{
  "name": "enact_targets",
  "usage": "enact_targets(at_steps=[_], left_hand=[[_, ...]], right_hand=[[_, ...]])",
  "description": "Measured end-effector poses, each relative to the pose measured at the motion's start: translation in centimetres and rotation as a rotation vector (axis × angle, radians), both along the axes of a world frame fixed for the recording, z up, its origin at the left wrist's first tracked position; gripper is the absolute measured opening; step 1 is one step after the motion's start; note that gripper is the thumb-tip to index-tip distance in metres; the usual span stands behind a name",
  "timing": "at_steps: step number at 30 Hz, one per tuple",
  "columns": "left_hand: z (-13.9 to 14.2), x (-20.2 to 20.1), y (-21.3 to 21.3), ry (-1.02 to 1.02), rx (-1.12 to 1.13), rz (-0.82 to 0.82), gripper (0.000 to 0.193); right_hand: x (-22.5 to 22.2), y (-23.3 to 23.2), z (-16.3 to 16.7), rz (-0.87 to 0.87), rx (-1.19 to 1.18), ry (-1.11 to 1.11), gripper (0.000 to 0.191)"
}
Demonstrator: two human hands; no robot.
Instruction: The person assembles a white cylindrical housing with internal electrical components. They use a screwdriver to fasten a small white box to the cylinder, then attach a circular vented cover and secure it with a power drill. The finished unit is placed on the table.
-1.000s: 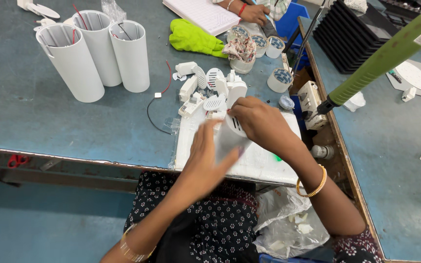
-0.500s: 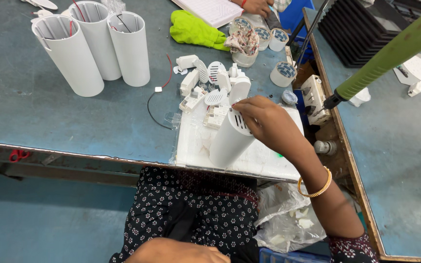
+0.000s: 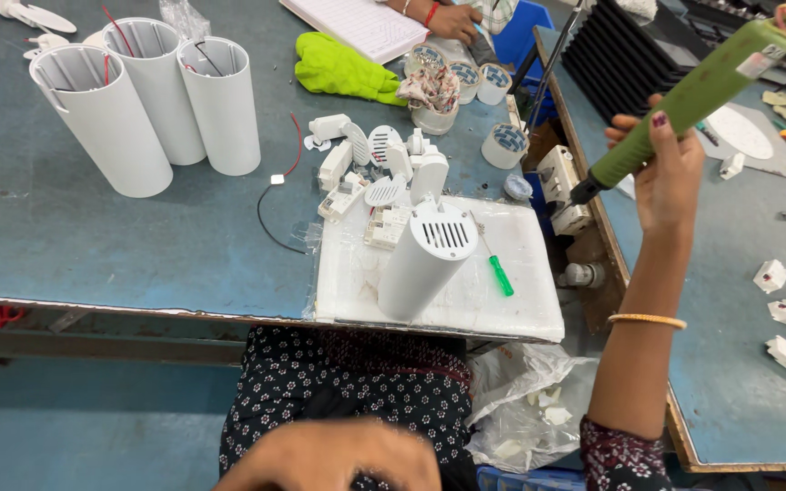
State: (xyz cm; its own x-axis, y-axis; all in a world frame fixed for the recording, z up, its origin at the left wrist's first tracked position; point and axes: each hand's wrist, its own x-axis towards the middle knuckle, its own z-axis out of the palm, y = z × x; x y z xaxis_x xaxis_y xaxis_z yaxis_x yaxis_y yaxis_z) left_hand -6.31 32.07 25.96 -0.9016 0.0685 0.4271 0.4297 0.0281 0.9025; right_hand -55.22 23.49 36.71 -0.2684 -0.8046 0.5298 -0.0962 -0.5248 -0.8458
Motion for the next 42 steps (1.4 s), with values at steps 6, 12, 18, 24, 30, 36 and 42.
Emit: enact_targets(at_steps=[6, 12, 18, 24, 30, 36, 42], left_hand=[[1.3, -4.5, -5.5, -0.036, 0.071, 1.338, 0.031], [0.9, -8.8, -9.6, 0.067, 0.152, 1.366, 0.038], [1.1, -9.3, -10.2, 0.077, 0.218, 1.342, 0.031], [0.8, -8.8, -10.8, 0.108, 0.267, 1.296, 0.028], [0.7, -8.4, -11.3, 0.1, 0.295, 1.27, 0.029], [0.4, -8.4, -11.4, 0.101, 0.331, 1.257, 0.029], [0.3, -8.4, -11.5, 0.089, 0.359, 1.251, 0.03]], right_hand=[[3.5, 2.1, 1.5, 0.266, -0.1, -0.086, 0.057], [13.6, 3.0, 4.3, 0.595, -0.11, -0.418, 0.088], [21.4, 1.7, 7.6, 0.236, -0.288, 0.036, 0.09], [24.6, -2.4, 7.8, 0.241, -0.318, -0.083, 0.081], [25.6, -4.8, 7.0, 0.251, -0.268, -0.08, 0.079], [25.4, -5.1, 6.5, 0.237, -0.246, -0.063, 0.08], [25.7, -5.2, 6.2, 0.219, -0.244, -0.071, 0.079]])
